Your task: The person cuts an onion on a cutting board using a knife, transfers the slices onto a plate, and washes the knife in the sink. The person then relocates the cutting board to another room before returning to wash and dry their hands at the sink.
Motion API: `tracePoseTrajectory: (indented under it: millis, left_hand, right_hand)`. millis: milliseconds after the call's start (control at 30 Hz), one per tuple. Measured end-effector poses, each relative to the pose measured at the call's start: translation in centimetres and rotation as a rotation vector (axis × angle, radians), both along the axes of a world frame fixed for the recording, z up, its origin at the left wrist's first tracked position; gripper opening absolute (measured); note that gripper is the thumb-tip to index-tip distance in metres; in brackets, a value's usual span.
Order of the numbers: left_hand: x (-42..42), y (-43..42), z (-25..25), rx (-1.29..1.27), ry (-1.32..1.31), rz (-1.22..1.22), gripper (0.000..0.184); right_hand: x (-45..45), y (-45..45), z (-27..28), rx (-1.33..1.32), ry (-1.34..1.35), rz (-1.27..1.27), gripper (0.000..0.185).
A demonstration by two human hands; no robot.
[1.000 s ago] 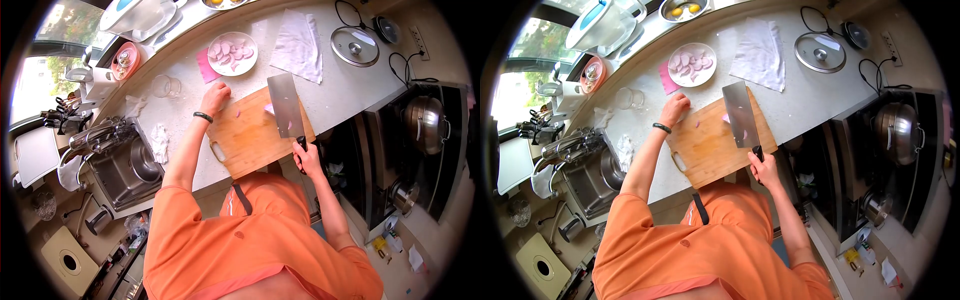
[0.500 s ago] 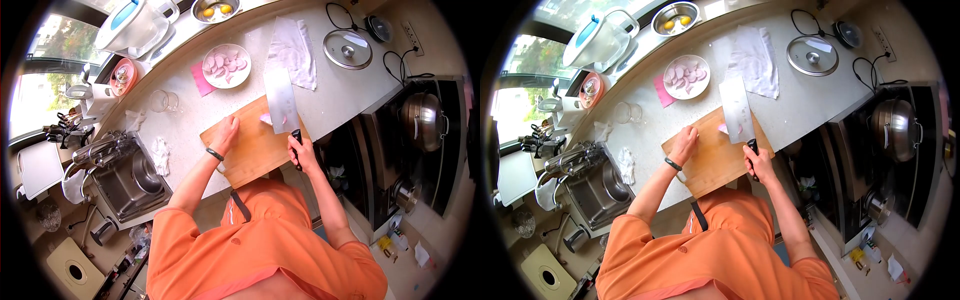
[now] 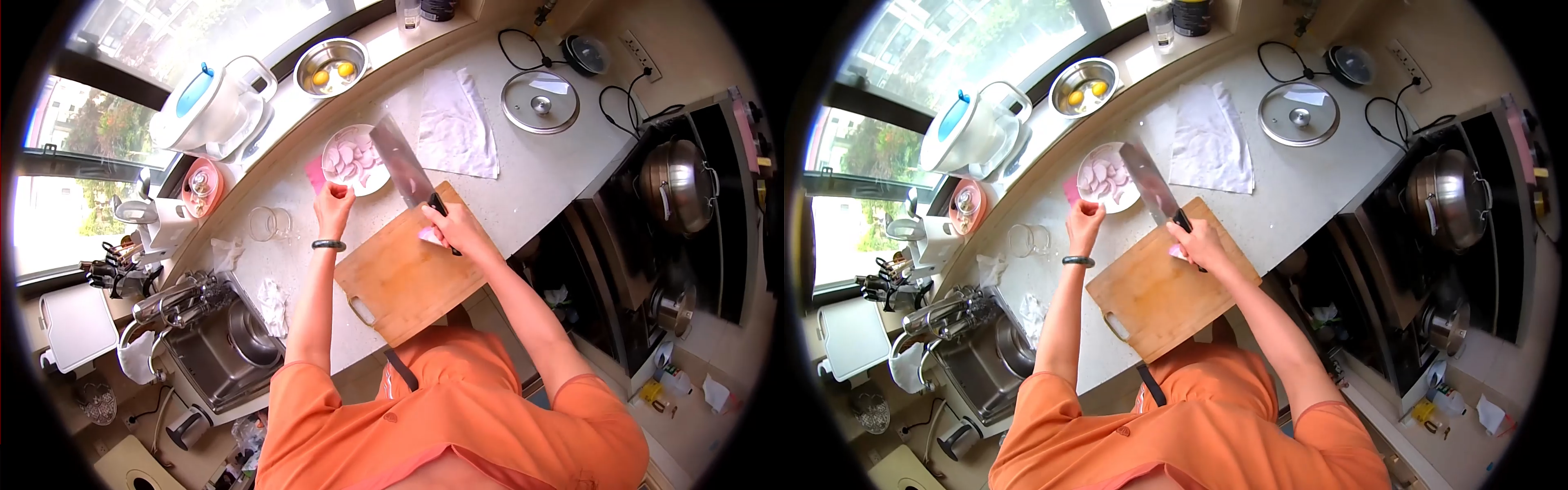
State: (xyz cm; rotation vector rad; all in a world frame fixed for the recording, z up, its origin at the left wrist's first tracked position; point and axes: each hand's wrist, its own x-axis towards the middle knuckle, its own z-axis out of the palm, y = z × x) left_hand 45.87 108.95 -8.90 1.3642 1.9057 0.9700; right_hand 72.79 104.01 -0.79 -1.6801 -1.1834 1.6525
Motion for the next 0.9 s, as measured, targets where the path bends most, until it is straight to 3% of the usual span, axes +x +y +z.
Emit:
tracePoseTrajectory:
  millis: [67, 133, 200, 233, 333, 400, 467, 600, 767, 867, 900]
  left_hand:
    - [-1.1, 2.6, -0.7, 0.053, 0.168, -0.093, 0.025]
    - [-0.7, 3.5, 0.6, 0.273, 0.366, -0.172, 0.023]
    - [0.5, 4.2, 2.5, 0.443, 0.395, -0.297, 0.02]
    - [1.4, 4.2, 2.7, 0.518, 0.42, -0.328, 0.021]
    - [2.6, 5.1, 0.7, 0.56, 0.485, -0.527, 0.022]
    - [1.8, 5.6, -0.5, 0.558, 0.455, -0.541, 0.017]
    - [-0.3, 5.9, -1.7, 0.39, 0.485, -0.584, 0.009]
    - [0.2, 4.2, -1.4, 0.342, 0.521, -0.553, 0.012]
    - [9.1, -1.1, 1.9, 0.457, 0.376, -0.936, 0.028]
    - [12.8, -2.3, 1.0, 0.339, 0.336, -1.143, 0.034]
    - [12.9, -2.5, -0.4, 0.275, 0.315, -1.172, 0.034]
  right_hand:
    - [-1.7, 2.0, -2.3, 0.011, -0.006, 0.005, 0.044]
    - [-3.3, 3.7, -2.4, 0.017, 0.022, -0.018, 0.048]
    - [-4.9, 5.0, -3.3, 0.069, -0.101, 0.036, 0.053]
    - [-5.9, 5.5, -5.4, 0.072, -0.021, 0.009, 0.054]
    - [-6.6, 6.5, -4.0, -0.028, -0.01, 0.015, 0.046]
    - [-7.0, 6.6, -4.0, 0.07, 0.048, -0.012, 0.048]
    - [-6.9, 6.7, -3.5, 0.074, 0.056, -0.062, 0.048]
    - [-4.4, 5.6, -1.5, 0.213, -0.043, -0.101, 0.049]
    - [0.6, 1.2, -0.5, 0.387, -0.195, -0.225, 0.045]
    - [4.0, -1.9, -1.3, 0.428, -0.283, -0.312, 0.038]
    - [5.2, -2.9, -1.1, 0.296, -0.282, -0.306, 0.039]
